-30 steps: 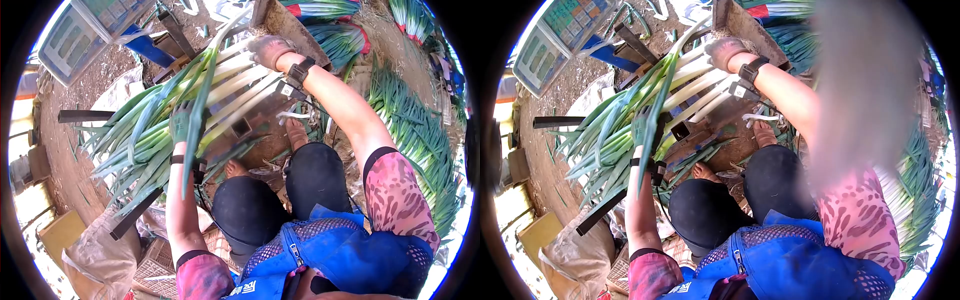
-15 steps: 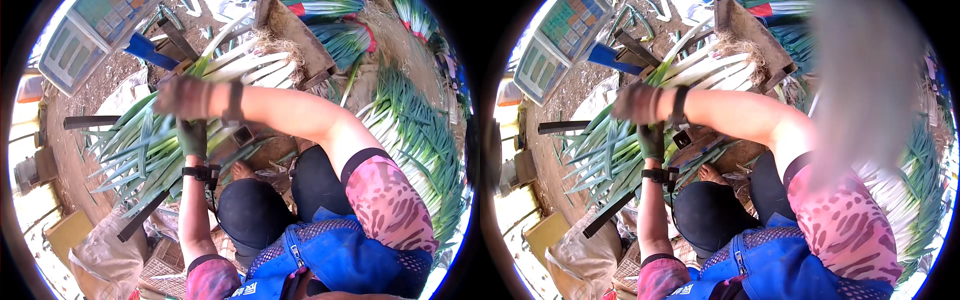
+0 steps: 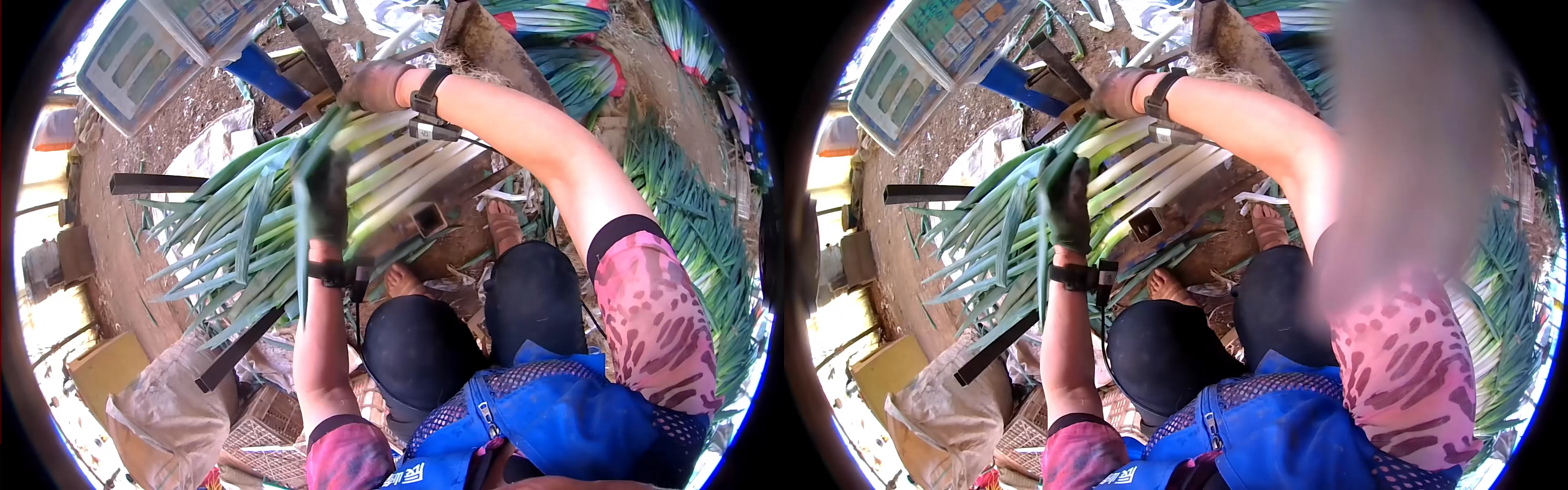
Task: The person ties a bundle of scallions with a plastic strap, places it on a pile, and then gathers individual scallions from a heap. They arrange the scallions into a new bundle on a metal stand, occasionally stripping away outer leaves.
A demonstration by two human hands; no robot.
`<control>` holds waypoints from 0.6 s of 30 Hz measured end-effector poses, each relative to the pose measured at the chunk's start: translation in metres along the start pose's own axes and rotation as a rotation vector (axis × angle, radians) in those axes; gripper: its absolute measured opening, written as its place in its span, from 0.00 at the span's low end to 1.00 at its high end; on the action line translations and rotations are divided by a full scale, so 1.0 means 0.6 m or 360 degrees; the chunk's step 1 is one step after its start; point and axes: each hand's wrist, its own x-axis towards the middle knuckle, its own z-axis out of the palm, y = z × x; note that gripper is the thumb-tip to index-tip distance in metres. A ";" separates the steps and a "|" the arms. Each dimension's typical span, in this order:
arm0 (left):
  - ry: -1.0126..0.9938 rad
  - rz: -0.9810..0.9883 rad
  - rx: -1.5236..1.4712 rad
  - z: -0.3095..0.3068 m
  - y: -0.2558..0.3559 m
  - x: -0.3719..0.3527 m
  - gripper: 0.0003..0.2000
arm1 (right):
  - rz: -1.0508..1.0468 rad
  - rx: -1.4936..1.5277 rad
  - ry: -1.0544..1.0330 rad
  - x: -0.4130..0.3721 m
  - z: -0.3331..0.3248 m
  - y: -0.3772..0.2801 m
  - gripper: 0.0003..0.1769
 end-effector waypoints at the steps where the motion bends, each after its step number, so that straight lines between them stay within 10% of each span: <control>1: 0.0369 -0.0129 -0.0501 0.015 -0.005 -0.002 0.22 | 0.0025 -0.0032 0.0057 -0.005 -0.027 -0.013 0.19; 6: -0.0047 0.0004 -0.0335 0.019 0.007 0.005 0.22 | -0.0553 0.0193 0.0226 -0.040 -0.165 -0.151 0.10; 9: 0.0183 0.0074 -0.0785 0.004 0.047 0.020 0.17 | -0.0875 0.1260 -0.0144 -0.099 -0.246 -0.231 0.17; 12: 0.0447 0.0148 -0.1235 -0.048 0.081 0.033 0.15 | -0.0764 0.1401 0.0201 -0.076 -0.246 -0.176 0.19; 13: 0.0540 0.0175 -0.1391 -0.066 0.094 0.037 0.15 | -0.0971 0.0805 0.0649 -0.061 -0.224 -0.118 0.20; 15: 0.0586 0.0571 -0.1286 -0.125 0.108 0.030 0.18 | 0.0037 0.0854 0.0294 -0.090 -0.200 -0.055 0.21; 18: 0.0942 0.0170 -0.1197 -0.201 0.114 0.027 0.18 | 0.0356 0.0350 0.0042 -0.121 -0.076 0.003 0.24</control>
